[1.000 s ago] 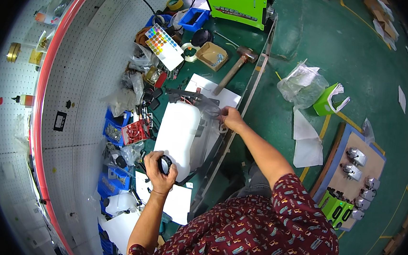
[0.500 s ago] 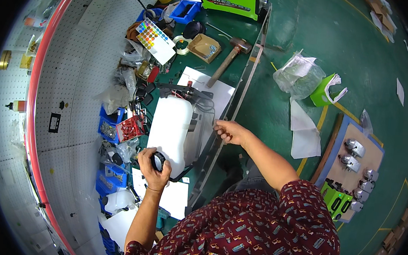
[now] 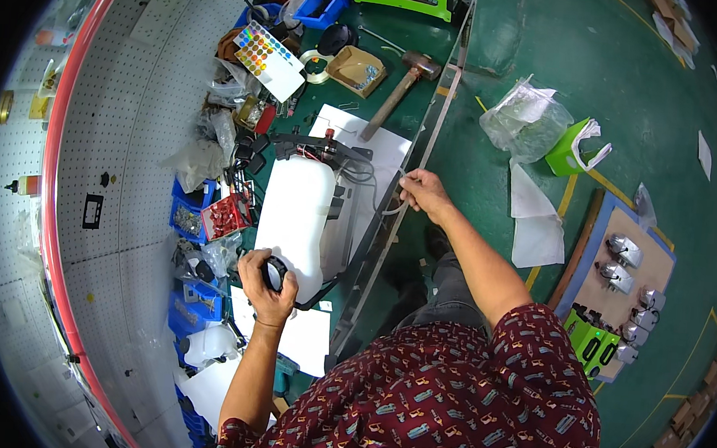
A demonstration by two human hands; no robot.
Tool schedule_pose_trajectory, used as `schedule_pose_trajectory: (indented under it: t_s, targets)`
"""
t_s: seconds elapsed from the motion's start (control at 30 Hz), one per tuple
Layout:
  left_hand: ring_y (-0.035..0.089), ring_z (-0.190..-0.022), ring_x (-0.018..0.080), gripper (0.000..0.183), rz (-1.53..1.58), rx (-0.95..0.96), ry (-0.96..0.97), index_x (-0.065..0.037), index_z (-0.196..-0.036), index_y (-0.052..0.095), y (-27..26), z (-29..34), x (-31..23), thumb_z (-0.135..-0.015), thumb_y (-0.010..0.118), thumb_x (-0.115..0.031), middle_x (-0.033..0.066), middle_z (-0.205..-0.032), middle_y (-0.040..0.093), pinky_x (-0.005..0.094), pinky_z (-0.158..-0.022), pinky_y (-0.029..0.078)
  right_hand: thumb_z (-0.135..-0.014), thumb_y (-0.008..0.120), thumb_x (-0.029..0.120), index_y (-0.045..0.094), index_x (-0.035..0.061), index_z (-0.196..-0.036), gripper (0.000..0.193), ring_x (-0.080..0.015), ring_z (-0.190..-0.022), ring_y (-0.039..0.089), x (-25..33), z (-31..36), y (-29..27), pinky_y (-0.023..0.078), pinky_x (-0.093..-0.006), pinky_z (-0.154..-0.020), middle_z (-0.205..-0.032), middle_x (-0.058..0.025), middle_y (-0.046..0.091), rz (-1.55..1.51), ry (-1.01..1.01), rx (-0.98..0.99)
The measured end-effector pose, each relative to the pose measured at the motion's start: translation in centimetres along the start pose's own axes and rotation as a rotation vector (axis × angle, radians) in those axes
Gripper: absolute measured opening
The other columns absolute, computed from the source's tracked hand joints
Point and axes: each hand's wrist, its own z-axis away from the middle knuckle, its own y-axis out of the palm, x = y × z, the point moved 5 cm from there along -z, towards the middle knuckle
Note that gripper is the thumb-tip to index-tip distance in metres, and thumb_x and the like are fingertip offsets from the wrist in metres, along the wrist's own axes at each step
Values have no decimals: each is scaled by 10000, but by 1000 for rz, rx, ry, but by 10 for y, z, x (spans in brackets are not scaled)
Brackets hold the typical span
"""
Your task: The person assembles a small electronic device by connecting wires and securing components with tape. They then use a power drill to fasten screws into a green plastic housing, completing the assembly.
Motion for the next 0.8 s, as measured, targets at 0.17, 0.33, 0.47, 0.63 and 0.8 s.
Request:
schedule_pose_trajectory:
  t_s: [0.17, 0.33, 0.47, 0.63, 0.8]
  targets:
    - [573, -1056, 382, 489, -1, 9, -4, 0, -1165, 619, 1, -1, -1, -741, 734, -214, 201, -1096, 589, 488, -978, 463, -1008, 669, 85, 605, 1, -1195, 215, -179, -759, 703, 14, -12, -9, 608, -320, -649, -985, -124, 721, -135, -114, -10]
    - [574, -1054, 377, 488, -1, 12, 8, -2, -1174, 615, 1, -2, 0, -745, 728, -205, 199, -1101, 592, 483, -978, 465, -1018, 663, 97, 581, -24, -1266, 288, -249, -942, 746, -4, -18, 25, 641, -372, -793, -1086, -163, 724, -368, -7, 32]
    - [576, -1060, 377, 495, 20, 22, -7, -1, -1187, 612, 2, -1, 1, -756, 730, -213, 198, -1105, 594, 481, -985, 466, -1012, 675, 119, 621, -13, -1210, 244, -254, -948, 748, -4, -14, 42, 636, -387, -797, -1056, -152, 730, -181, 39, 98]
    - [581, -1064, 369, 496, 2, 21, 6, 14, -1191, 615, 1, 2, 3, -806, 742, -272, 198, -1115, 597, 472, -982, 469, -978, 679, 92, 647, 5, -1112, 163, -217, -862, 731, -16, -4, 60, 618, -342, -753, -970, -107, 713, -199, 86, 238]
    - [584, -1047, 368, 501, 1, 20, 26, 21, -1184, 618, 1, 0, 4, -838, 747, -316, 199, -1107, 598, 463, -965, 474, -910, 701, 40, 662, 10, -1055, 153, -165, -732, 681, -25, -4, 72, 551, -289, -607, -876, -68, 690, -82, -17, 116]
